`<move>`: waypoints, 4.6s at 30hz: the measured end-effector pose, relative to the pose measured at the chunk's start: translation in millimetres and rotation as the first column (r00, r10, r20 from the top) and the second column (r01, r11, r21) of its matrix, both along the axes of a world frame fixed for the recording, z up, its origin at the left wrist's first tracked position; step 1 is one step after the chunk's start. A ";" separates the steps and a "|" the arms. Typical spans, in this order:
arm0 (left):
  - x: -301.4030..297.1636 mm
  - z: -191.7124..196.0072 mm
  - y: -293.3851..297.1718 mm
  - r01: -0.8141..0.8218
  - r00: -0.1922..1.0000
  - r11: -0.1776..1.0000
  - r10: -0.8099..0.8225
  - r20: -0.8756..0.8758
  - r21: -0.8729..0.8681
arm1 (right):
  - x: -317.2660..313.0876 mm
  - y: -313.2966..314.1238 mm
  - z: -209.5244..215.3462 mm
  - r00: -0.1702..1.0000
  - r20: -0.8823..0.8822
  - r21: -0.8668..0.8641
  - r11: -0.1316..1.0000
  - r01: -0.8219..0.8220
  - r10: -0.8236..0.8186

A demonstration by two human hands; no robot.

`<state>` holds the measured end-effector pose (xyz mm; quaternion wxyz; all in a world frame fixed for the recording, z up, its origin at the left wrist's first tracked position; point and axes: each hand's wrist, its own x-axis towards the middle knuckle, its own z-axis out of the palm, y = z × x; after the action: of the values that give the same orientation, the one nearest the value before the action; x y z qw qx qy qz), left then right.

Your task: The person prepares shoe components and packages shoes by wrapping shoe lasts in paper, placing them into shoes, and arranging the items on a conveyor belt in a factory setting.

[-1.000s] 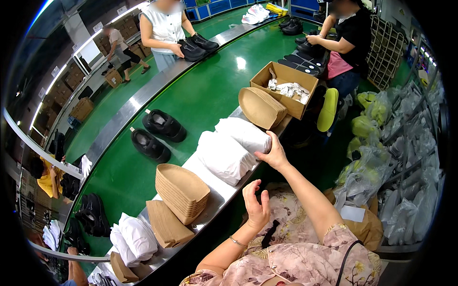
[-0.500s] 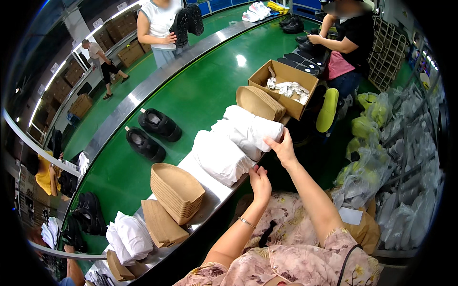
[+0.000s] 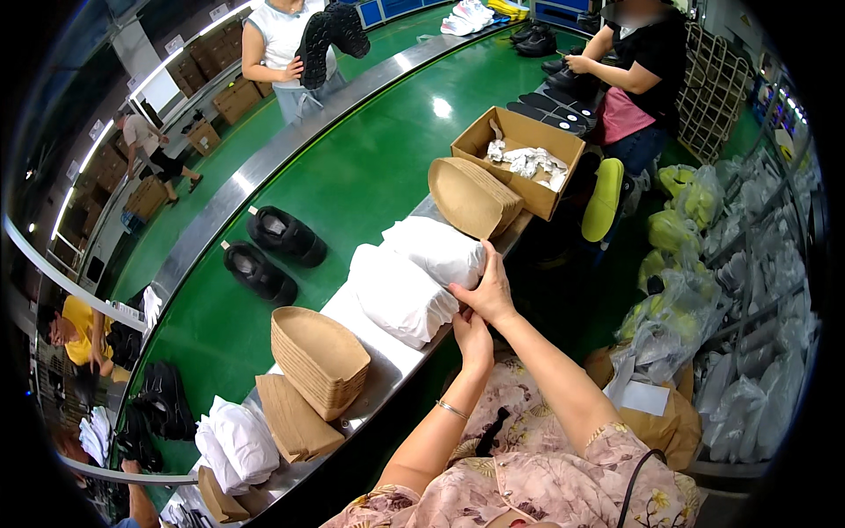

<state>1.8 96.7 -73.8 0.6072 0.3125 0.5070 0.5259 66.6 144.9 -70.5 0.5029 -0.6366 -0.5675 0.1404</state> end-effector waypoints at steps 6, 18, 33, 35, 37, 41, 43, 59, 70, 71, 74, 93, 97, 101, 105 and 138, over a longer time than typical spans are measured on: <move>-6.4 -11.0 -18.0 0.093 0.994 0.992 -0.096 0.041 0.085 | -2.0 -4.0 0.0 0.998 0.039 0.053 0.998 0.037 -0.039; 3.7 2.0 -1.7 0.061 0.998 0.997 -0.062 0.030 0.040 | 37.3 2.4 31.6 0.765 -0.628 0.170 0.984 -0.042 0.141; 30.9 20.6 48.8 0.215 0.245 0.779 0.540 -0.805 0.589 | 70.5 -59.1 50.8 0.529 -0.839 0.201 0.976 0.086 0.126; 35.5 17.8 59.2 0.117 0.182 0.827 0.527 -0.830 0.550 | 74.9 -65.5 49.1 0.531 -0.837 0.217 0.971 0.102 0.131; 35.1 9.1 64.0 0.043 0.242 0.840 0.517 -0.821 0.542 | 75.6 -74.2 48.9 0.508 -0.853 0.198 0.975 0.102 0.120; 31.2 -10.3 66.5 0.025 0.311 0.844 0.503 -0.807 0.536 | 82.3 -86.3 41.2 0.495 -0.863 0.178 0.977 0.118 0.098; 33.8 -11.8 63.8 0.023 0.338 0.811 0.544 -0.768 0.584 | 86.4 -92.2 41.3 0.480 -0.871 0.183 0.975 0.129 0.100; 10.0 64.8 -63.5 0.212 0.763 0.475 0.466 -0.448 0.854 | 103.4 -95.2 68.3 0.500 -0.855 0.258 0.950 0.178 0.139; -111.8 118.7 -81.2 0.025 0.685 0.388 0.665 -0.299 0.921 | 7.7 -31.6 19.9 0.971 -0.218 0.232 0.962 0.146 -0.094; -118.4 119.6 -80.2 0.027 0.671 0.422 0.664 -0.329 0.906 | -2.5 -23.7 17.5 0.982 -0.170 0.212 0.971 0.112 -0.076; -128.7 117.8 -78.6 0.014 0.691 0.428 0.649 -0.319 0.904 | -18.0 -8.7 3.8 0.994 -0.003 0.097 0.989 0.112 -0.113; -84.7 117.5 -60.6 0.064 0.715 0.417 0.614 -0.333 0.907 | -9.1 -126.2 108.6 0.620 -0.739 0.162 0.963 -0.217 0.265; -38.5 108.3 -66.8 0.224 0.764 0.349 0.516 -0.387 0.910 | -9.2 -150.6 124.2 0.618 -0.667 0.224 0.903 -0.365 0.416; -12.3 88.5 -72.0 0.222 0.734 0.329 0.563 -0.379 0.918 | -3.1 -156.8 123.9 0.704 -0.637 0.141 0.945 -0.295 0.315; -14.9 82.1 -76.4 0.232 0.728 0.362 0.550 -0.408 0.903 | -1.0 -157.5 113.1 0.736 -0.627 0.053 0.957 -0.285 0.254; 5.3 225.0 68.8 0.210 0.915 0.949 -0.275 0.295 0.233 | 86.5 -41.6 175.0 0.515 -0.625 0.181 0.750 -0.636 0.587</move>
<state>7.1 165.5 151.1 0.7089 0.3411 0.3030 0.5379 153.1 103.4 104.5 0.5612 -0.3233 -0.5390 0.5385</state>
